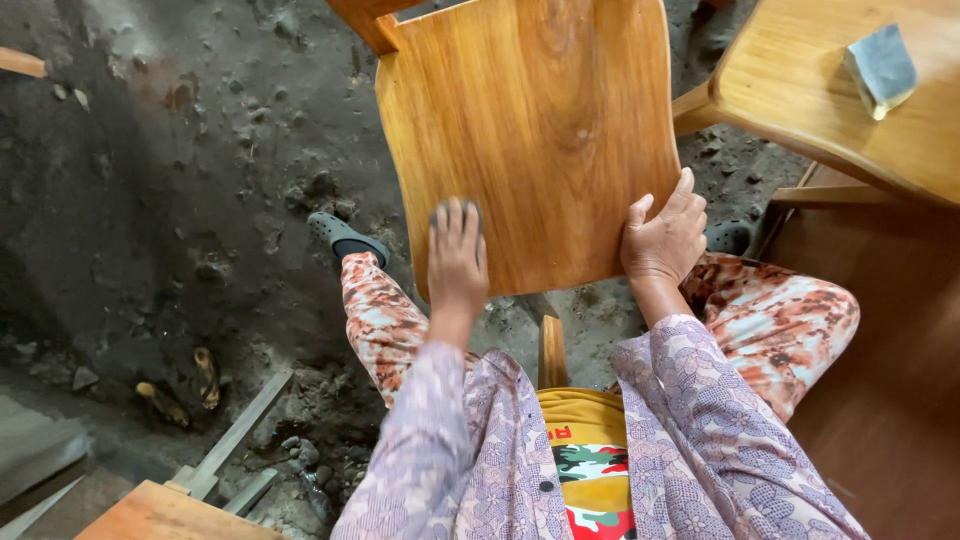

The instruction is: The person sits on the ground and sands the seat of a wooden chair using a sanding block. They then lift the chair and sand the backrest and legs.

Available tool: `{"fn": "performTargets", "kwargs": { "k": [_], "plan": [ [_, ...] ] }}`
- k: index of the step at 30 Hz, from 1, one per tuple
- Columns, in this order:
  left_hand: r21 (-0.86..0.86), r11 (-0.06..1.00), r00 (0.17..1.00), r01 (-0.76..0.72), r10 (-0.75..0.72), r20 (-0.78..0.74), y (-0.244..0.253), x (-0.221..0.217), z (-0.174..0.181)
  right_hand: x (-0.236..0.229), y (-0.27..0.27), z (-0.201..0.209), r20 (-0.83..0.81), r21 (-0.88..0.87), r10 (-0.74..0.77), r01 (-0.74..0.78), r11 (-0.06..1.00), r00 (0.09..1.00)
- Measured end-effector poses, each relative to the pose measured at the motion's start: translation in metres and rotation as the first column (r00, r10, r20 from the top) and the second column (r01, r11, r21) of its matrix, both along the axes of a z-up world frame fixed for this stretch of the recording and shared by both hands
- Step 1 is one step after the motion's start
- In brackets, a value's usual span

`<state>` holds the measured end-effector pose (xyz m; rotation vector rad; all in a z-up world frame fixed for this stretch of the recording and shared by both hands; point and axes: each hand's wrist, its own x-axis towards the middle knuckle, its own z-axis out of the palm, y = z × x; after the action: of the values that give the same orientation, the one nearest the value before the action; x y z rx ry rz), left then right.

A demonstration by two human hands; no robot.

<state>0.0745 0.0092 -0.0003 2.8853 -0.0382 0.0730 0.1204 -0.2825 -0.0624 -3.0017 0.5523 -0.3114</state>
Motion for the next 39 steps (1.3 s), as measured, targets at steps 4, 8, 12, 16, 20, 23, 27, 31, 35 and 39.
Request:
{"fn": "performTargets", "kwargs": {
  "k": [4,8,12,16,20,23,27,31,35,39],
  "plan": [
    [0.059,0.996,0.998,-0.064,0.063,0.029,0.022,0.075,-0.034,0.001,0.0,0.005,0.008,-0.001,0.014,-0.014,1.0,1.0],
    [0.055,0.99,0.991,-0.13,0.131,-0.01,0.033,0.106,-0.054,0.0,0.002,0.009,0.017,0.009,0.022,-0.022,1.0,1.0],
    [0.019,0.995,0.995,-0.099,0.099,-0.01,0.012,0.068,-0.012,0.0,0.001,0.008,0.0,0.025,0.015,-0.015,1.0,1.0],
    [0.032,0.999,0.998,-0.035,0.033,0.045,-0.013,-0.016,0.012,0.001,0.0,0.01,-0.017,0.027,0.017,-0.017,1.0,1.0],
    [-0.016,1.0,1.0,-0.014,0.014,0.023,-0.02,-0.069,0.003,-0.002,0.001,0.014,-0.017,0.03,0.006,-0.006,1.0,1.0],
    [0.0,0.999,0.996,0.033,-0.033,0.081,-0.012,-0.048,-0.002,-0.001,-0.001,0.012,-0.013,0.026,0.016,-0.015,1.0,1.0],
    [0.012,0.999,0.988,0.041,-0.043,0.147,0.001,0.016,-0.02,0.0,0.002,0.014,-0.013,0.015,0.021,-0.021,1.0,1.0],
    [0.017,1.0,0.989,0.01,-0.013,0.144,0.009,0.088,-0.033,0.001,0.005,0.017,-0.012,0.017,0.02,-0.02,1.0,1.0],
    [0.034,0.998,0.988,-0.051,0.045,0.144,0.015,0.116,-0.054,0.0,0.006,0.019,0.011,-0.002,0.043,-0.043,0.999,0.999],
    [-0.003,1.0,0.996,-0.013,0.013,0.091,0.007,0.08,-0.006,0.0,0.003,0.012,0.012,-0.019,0.038,-0.038,0.999,0.999]
  ]
}}
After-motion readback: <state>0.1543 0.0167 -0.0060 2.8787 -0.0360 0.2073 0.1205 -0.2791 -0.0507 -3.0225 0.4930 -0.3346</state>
